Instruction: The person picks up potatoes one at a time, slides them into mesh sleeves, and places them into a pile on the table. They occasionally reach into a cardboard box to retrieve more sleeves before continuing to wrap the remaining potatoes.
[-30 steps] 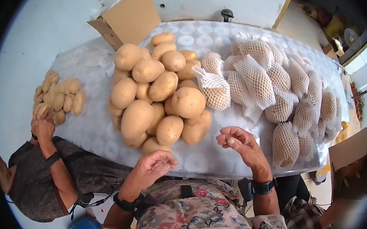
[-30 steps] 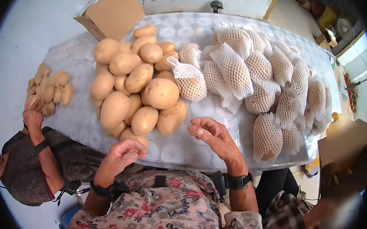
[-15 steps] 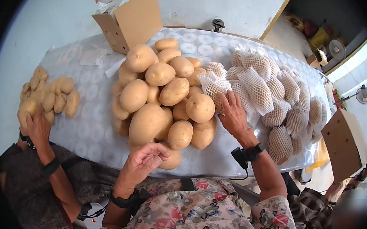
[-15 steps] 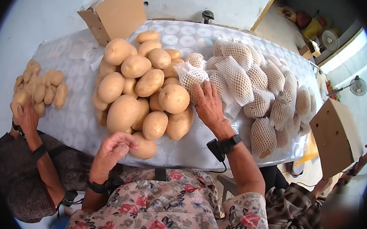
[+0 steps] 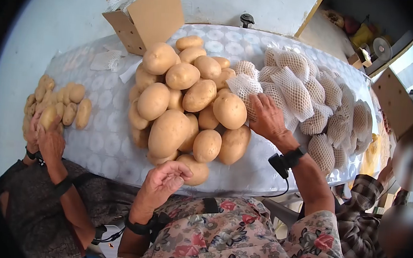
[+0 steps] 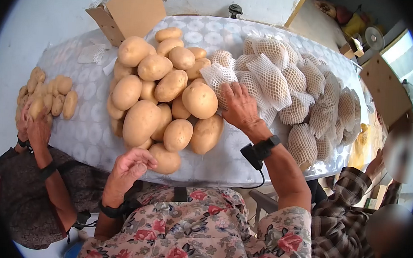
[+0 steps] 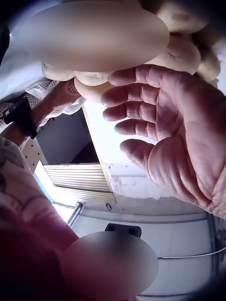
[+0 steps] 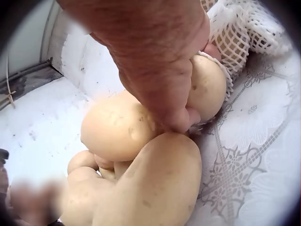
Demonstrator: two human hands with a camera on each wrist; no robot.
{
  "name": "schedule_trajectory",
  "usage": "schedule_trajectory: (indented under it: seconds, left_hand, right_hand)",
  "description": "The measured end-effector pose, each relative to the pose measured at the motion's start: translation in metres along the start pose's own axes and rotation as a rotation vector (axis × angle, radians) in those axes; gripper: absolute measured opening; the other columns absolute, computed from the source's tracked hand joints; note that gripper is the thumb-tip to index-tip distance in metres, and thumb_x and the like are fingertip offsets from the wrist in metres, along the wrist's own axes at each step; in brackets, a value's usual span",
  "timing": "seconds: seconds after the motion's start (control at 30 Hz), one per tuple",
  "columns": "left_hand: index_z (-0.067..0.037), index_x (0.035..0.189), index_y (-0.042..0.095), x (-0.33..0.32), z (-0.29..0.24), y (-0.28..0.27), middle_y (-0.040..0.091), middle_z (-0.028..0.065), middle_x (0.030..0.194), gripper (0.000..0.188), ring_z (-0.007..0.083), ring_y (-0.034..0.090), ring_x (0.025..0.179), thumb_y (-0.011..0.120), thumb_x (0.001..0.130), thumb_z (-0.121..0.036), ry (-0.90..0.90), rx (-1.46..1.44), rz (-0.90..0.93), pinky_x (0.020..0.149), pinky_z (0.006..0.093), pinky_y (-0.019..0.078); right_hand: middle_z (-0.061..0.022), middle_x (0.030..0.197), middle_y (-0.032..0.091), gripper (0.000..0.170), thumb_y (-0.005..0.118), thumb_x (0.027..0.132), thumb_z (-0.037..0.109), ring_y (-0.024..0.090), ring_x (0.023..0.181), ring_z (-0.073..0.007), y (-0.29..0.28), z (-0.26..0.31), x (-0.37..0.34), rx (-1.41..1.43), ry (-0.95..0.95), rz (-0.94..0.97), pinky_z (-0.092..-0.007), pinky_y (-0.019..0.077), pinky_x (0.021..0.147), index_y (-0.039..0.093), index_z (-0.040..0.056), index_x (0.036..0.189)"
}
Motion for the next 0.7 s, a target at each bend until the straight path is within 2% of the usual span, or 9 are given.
schedule_trajectory:
  seconds: [0.1,0.2,0.3,0.33,0.5,0.63,0.67,0.7]
  left_hand:
    - [0.001,0.104,0.056,0.001,0.002,0.002,0.062,0.0049,0.097,0.019,0.0111,0.059,0.090,0.056,0.090,-0.012,-0.002,0.044,-0.016,0.082,0.0265,0.0480]
    - [0.001,0.105,0.056,0.014,-0.001,0.018,0.062,0.0058,0.097,0.019,0.0118,0.059,0.088,0.057,0.088,-0.008,-0.042,0.092,0.045,0.080,0.0265,0.0482]
    - [0.002,0.110,0.053,0.031,0.009,0.032,0.061,0.0069,0.101,0.024,0.0131,0.059,0.095,0.055,0.089,-0.009,0.017,0.218,0.285,0.088,0.0278,0.0464]
    - [0.002,0.112,0.053,0.037,0.003,0.039,0.061,0.0074,0.103,0.027,0.0133,0.059,0.095,0.057,0.090,-0.015,-0.022,0.230,0.336,0.088,0.0278,0.0465]
    - [0.000,0.111,0.054,0.063,0.009,0.053,0.062,0.0070,0.101,0.032,0.0127,0.059,0.094,0.058,0.090,-0.024,-0.062,0.238,0.410,0.085,0.0271,0.0472]
    - [0.000,0.110,0.055,0.072,0.010,0.060,0.063,0.0062,0.099,0.032,0.0121,0.059,0.094,0.058,0.090,-0.026,-0.078,0.252,0.403,0.084,0.0266,0.0477]
    - [0.000,0.109,0.055,0.073,0.011,0.062,0.063,0.0061,0.100,0.032,0.0121,0.059,0.094,0.058,0.090,-0.026,-0.076,0.246,0.407,0.084,0.0266,0.0477]
    - [-0.001,0.109,0.055,0.074,0.012,0.062,0.063,0.0061,0.100,0.032,0.0121,0.059,0.094,0.058,0.090,-0.026,-0.076,0.242,0.407,0.084,0.0266,0.0477]
  right_hand:
    - [-0.0141,0.111,0.053,0.063,0.073,0.061,0.016,0.051,0.106,-0.0326,-0.013,-0.001,-0.014,0.061,-0.002,0.047,-0.0407,0.0472,0.086,0.049,0.0062,0.118]
    - [-0.0155,0.116,0.053,0.063,0.072,0.062,0.015,0.051,0.109,-0.0334,-0.017,-0.004,-0.031,0.126,0.024,-0.002,-0.0401,0.0459,0.090,0.048,0.0049,0.120]
    - [-0.0165,0.117,0.053,0.061,0.072,0.062,0.013,0.051,0.109,-0.0340,-0.027,-0.001,-0.044,0.249,0.220,0.025,-0.0406,0.0443,0.093,0.049,0.0027,0.117]
    - [-0.0168,0.118,0.052,0.061,0.072,0.062,0.014,0.051,0.110,-0.0342,-0.028,-0.002,-0.049,0.270,0.239,0.026,-0.0403,0.0437,0.094,0.049,0.0026,0.118]
    - [-0.0192,0.125,0.048,0.062,0.071,0.064,0.015,0.048,0.115,-0.0356,-0.030,-0.006,-0.077,0.397,0.367,0.001,-0.0392,0.0409,0.098,0.048,0.0032,0.120]
    - [-0.0226,0.127,0.046,0.070,0.071,0.064,0.018,0.044,0.119,-0.0389,-0.012,-0.014,-0.098,0.471,0.316,-0.136,-0.0410,0.0372,0.102,0.042,0.0026,0.126]
    - [-0.0217,0.127,0.046,0.078,0.076,0.066,0.028,0.046,0.118,-0.0365,-0.007,-0.017,-0.101,0.462,0.324,-0.112,-0.0401,0.0367,0.102,0.039,0.0006,0.128]
    - [-0.0210,0.126,0.047,0.080,0.077,0.065,0.033,0.047,0.117,-0.0351,-0.008,-0.015,-0.102,0.608,0.422,-0.118,-0.0397,0.0375,0.101,0.039,0.0001,0.128]
Point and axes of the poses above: each hand's wrist, its own x-axis towards the middle knuckle, its own y-axis out of the palm, z = x × y, the point moved 2 cm from there along x, towards the middle knuckle
